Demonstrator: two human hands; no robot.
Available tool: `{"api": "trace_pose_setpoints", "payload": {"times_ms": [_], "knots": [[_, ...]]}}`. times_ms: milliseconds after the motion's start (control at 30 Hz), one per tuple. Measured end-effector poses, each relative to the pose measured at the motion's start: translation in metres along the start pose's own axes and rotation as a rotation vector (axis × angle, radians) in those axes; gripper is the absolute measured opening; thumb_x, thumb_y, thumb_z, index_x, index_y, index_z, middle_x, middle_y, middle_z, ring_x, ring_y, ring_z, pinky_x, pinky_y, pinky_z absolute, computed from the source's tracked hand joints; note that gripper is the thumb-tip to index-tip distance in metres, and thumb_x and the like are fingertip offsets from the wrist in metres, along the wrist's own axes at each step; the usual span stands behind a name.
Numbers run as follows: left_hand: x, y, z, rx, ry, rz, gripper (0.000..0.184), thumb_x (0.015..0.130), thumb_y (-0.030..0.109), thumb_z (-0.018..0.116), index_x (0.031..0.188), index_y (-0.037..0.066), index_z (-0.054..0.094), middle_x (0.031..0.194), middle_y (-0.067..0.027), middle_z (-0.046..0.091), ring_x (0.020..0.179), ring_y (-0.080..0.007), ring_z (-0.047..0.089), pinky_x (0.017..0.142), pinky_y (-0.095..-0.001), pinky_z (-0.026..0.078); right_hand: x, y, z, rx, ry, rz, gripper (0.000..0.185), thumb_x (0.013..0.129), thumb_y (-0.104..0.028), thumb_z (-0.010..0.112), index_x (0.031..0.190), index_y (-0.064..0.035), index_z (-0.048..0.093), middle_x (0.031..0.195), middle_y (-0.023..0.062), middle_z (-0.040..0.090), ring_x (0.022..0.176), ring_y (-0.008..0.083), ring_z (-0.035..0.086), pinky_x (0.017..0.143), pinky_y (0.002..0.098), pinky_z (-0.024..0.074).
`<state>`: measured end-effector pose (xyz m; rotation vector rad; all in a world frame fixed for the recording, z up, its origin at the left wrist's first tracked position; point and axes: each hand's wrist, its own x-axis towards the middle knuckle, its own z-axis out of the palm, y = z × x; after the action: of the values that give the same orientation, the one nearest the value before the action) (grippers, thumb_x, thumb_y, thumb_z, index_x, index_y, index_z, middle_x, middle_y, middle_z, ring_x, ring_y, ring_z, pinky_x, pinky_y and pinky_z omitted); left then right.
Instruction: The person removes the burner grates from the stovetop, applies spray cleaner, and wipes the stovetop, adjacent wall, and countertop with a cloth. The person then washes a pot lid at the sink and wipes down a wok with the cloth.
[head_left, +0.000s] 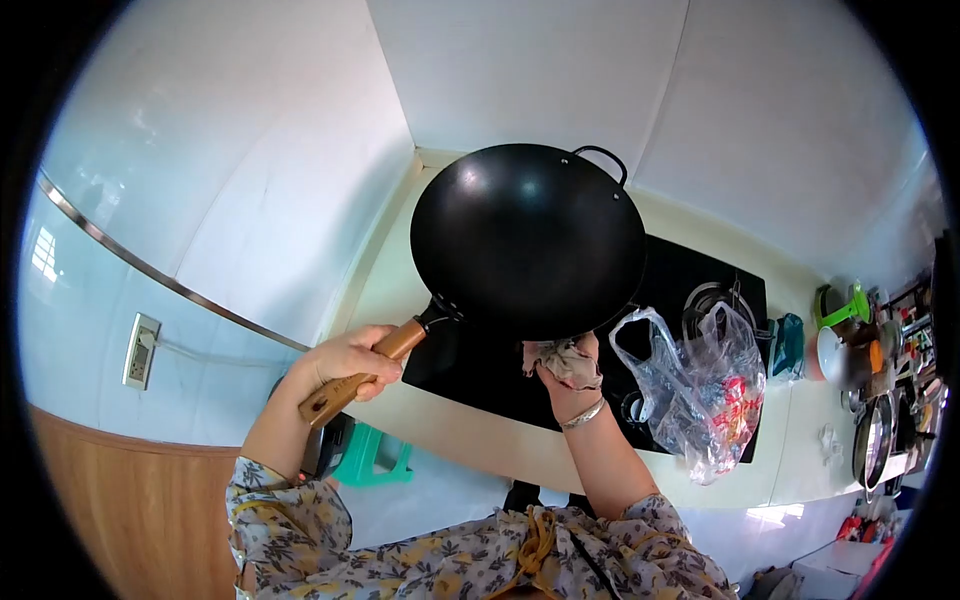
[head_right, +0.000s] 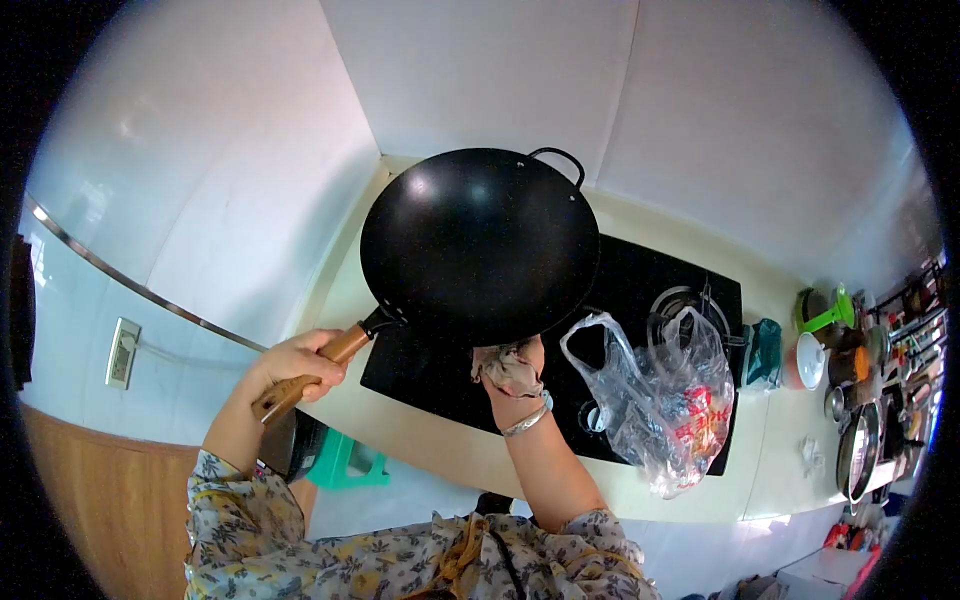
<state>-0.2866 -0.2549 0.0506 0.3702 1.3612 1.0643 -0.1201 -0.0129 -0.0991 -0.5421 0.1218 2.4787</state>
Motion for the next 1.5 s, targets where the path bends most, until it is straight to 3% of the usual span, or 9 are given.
{"api": "trace_pose_setpoints", "payload": {"times_ms": [400,467,533,567,600,667,967,1267,1500], "knots": [[0.014,0.028,-0.063,1.007,0.074,-0.141,0.031,0.086,0.020,0.069,0.105,0.000,0.053,0.072,-0.0092,0.067,0.064,-0.0144,0.063,0.063,-0.0312,0.047,-0.053,0.007,-0.040,-0.405,0.128,0.103,0.044,0.105,-0.035,0.033,0.129,-0.0043,0.054,0.115,0.0144,0.061,0.089,0.0299,0.062,0.078,0.0416,0.0511],[0.013,0.033,-0.054,1.092,0.172,-0.108,0.033,0.085,0.019,0.069,0.108,0.000,0.053,0.077,-0.0130,0.067,0.068,-0.0195,0.065,0.066,-0.0332,0.048,-0.052,0.021,-0.058,-0.666,0.163,0.020,0.041,0.104,-0.032,0.039,0.130,-0.0049,0.054,0.119,0.0159,0.060,0.099,0.0288,0.060,0.087,0.0413,0.0491],[0.012,0.029,-0.050,1.193,0.271,-0.070,0.036,0.084,0.017,0.069,0.112,0.000,0.053,0.081,-0.0168,0.068,0.071,-0.0246,0.067,0.068,-0.0351,0.049,-0.045,0.041,-0.079,-1.508,-0.268,-0.593,0.039,0.099,-0.024,0.051,0.132,-0.0038,0.054,0.128,0.0188,0.057,0.113,0.0304,0.055,0.100,0.0419,0.0437],[0.012,0.024,-0.048,1.256,0.376,0.013,0.037,0.084,0.016,0.069,0.114,0.001,0.054,0.085,-0.0200,0.067,0.077,-0.0309,0.066,0.071,-0.0384,0.050,-0.049,0.041,-0.070,-1.961,-0.439,-0.662,0.050,0.092,-0.018,0.059,0.139,-0.0031,0.047,0.139,0.0211,0.049,0.127,0.0331,0.046,0.110,0.0418,0.0347],[0.013,0.019,-0.046,1.314,0.482,0.098,0.040,0.083,0.015,0.069,0.117,0.002,0.054,0.089,-0.0232,0.066,0.083,-0.0371,0.066,0.075,-0.0416,0.050,-0.061,0.048,-0.049,-2.111,-0.421,-0.436,0.058,0.091,-0.020,0.059,0.143,-0.0028,0.042,0.145,0.0210,0.042,0.132,0.0369,0.042,0.112,0.0422,0.0338],[0.013,0.012,-0.038,1.375,0.520,0.066,0.042,0.082,0.014,0.068,0.121,0.005,0.053,0.099,-0.0228,0.066,0.095,-0.0430,0.062,0.081,-0.0459,0.050,-0.053,0.071,-0.076,-2.254,-0.642,-0.535,0.062,0.091,-0.024,0.059,0.145,-0.0027,0.038,0.150,0.0194,0.037,0.136,0.0370,0.038,0.112,0.0424,0.0331],[0.013,-0.013,-0.021,1.588,0.799,0.283,0.052,0.084,0.000,0.061,0.132,0.010,0.047,0.112,-0.0191,0.060,0.097,-0.0429,0.060,0.082,-0.0486,0.049,-0.086,0.067,-0.101,-2.472,-1.277,-0.381,0.050,0.095,-0.014,0.047,0.143,-0.0006,0.042,0.154,0.0122,0.032,0.142,0.0292,0.029,0.115,0.0427,0.0288],[0.008,-0.013,0.045,1.727,1.024,0.622,0.069,0.084,-0.003,0.060,0.146,0.016,0.037,0.137,-0.0196,0.045,0.115,-0.0413,0.053,0.095,-0.0458,0.048,-0.181,-0.096,-0.148,-2.410,-1.058,-0.445,0.047,0.088,-0.008,0.051,0.134,-0.0023,0.052,0.149,0.0078,0.040,0.136,0.0284,0.038,0.108,0.0429,0.0377],[0.023,-0.084,0.222,1.301,1.021,0.737,0.064,0.088,0.006,0.063,0.147,0.012,0.040,0.138,-0.0112,0.051,0.107,-0.0232,0.056,0.093,-0.0368,0.046,-0.275,-0.282,-0.200,-2.412,-0.863,-0.763,0.044,0.084,-0.009,0.056,0.128,-0.0049,0.059,0.142,0.0058,0.051,0.128,0.0271,0.048,0.101,0.0428,0.0435]]}}
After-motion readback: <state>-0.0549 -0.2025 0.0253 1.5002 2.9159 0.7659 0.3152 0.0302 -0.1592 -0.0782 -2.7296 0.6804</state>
